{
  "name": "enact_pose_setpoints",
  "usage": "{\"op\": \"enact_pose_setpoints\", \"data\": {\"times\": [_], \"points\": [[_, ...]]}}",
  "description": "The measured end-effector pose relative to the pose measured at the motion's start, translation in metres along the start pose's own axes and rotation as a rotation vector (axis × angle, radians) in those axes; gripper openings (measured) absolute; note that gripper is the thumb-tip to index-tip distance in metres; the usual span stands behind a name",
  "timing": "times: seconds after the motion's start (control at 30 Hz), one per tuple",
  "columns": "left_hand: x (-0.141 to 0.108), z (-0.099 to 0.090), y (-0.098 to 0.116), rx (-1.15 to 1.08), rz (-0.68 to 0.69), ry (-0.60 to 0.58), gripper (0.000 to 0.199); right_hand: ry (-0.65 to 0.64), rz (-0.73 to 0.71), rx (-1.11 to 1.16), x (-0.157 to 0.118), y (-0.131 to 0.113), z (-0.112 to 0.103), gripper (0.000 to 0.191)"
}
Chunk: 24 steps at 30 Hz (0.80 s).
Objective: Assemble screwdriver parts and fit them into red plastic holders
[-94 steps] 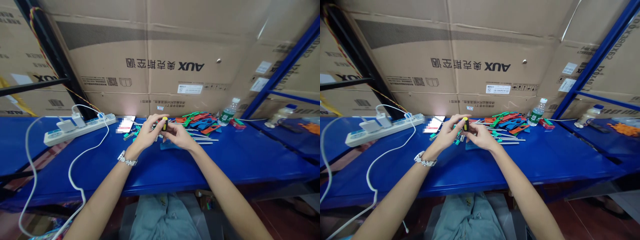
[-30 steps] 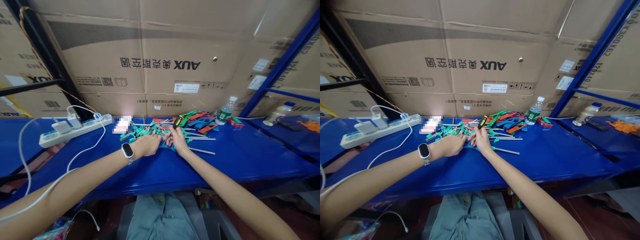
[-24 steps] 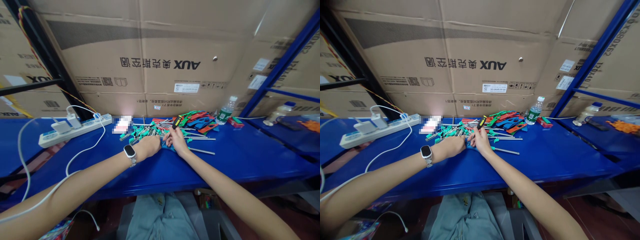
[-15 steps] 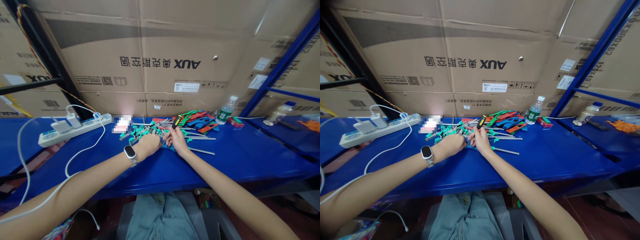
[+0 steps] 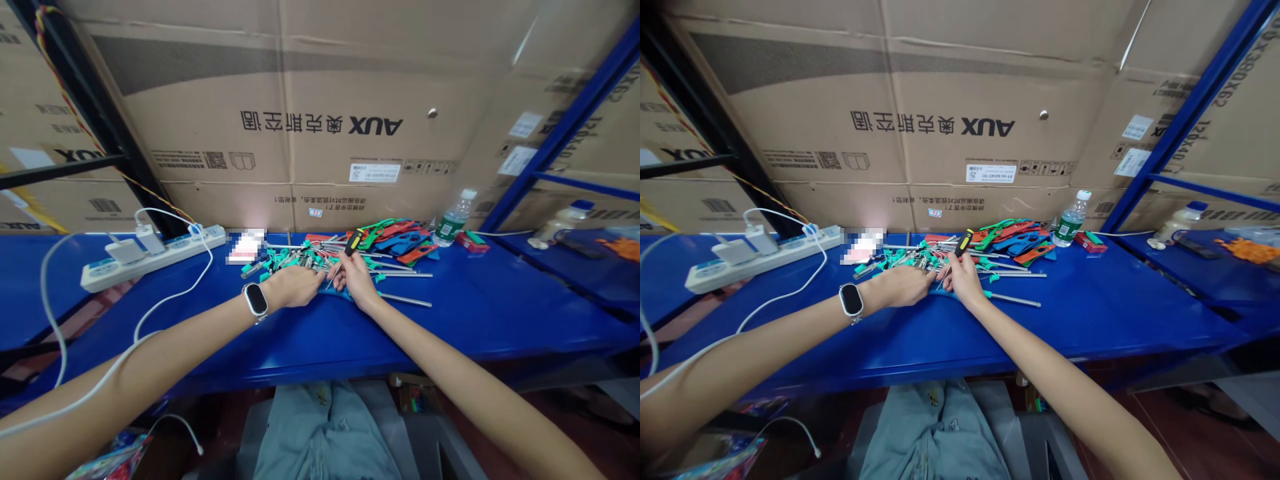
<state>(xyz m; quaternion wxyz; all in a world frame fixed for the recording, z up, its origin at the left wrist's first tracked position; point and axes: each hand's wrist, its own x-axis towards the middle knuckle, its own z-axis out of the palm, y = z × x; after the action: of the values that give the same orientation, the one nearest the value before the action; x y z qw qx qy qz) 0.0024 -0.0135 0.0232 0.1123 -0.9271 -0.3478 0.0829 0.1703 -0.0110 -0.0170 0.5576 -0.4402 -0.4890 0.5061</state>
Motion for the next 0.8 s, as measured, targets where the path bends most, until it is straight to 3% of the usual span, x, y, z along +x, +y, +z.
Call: {"op": "enact_pose_setpoints", "data": {"times": [0.2,0.4,0.57,0.67,0.8], "points": [[0.004,-0.014,0.004,-0.11,-0.095,-0.02,0.022,-0.007,-0.008,-0.028,-0.001,0.0,0.0,0.048],[0.004,-0.01,0.01,-0.109,-0.164,0.004,0.031,-0.018,-0.021,-0.042,-0.001,0.001,0.001,0.05],[-0.002,-0.005,0.013,-0.07,-0.115,0.06,0.033,-0.023,-0.009,-0.034,0.0,0.001,0.0,0.048],[-0.004,-0.004,0.013,-0.014,-0.062,0.024,0.031,-0.028,-0.014,-0.039,-0.001,0.0,0.0,0.047],[-0.003,-0.006,0.013,-0.058,-0.119,-0.023,0.03,-0.011,-0.016,-0.051,-0.001,0.0,0.001,0.048]]}}
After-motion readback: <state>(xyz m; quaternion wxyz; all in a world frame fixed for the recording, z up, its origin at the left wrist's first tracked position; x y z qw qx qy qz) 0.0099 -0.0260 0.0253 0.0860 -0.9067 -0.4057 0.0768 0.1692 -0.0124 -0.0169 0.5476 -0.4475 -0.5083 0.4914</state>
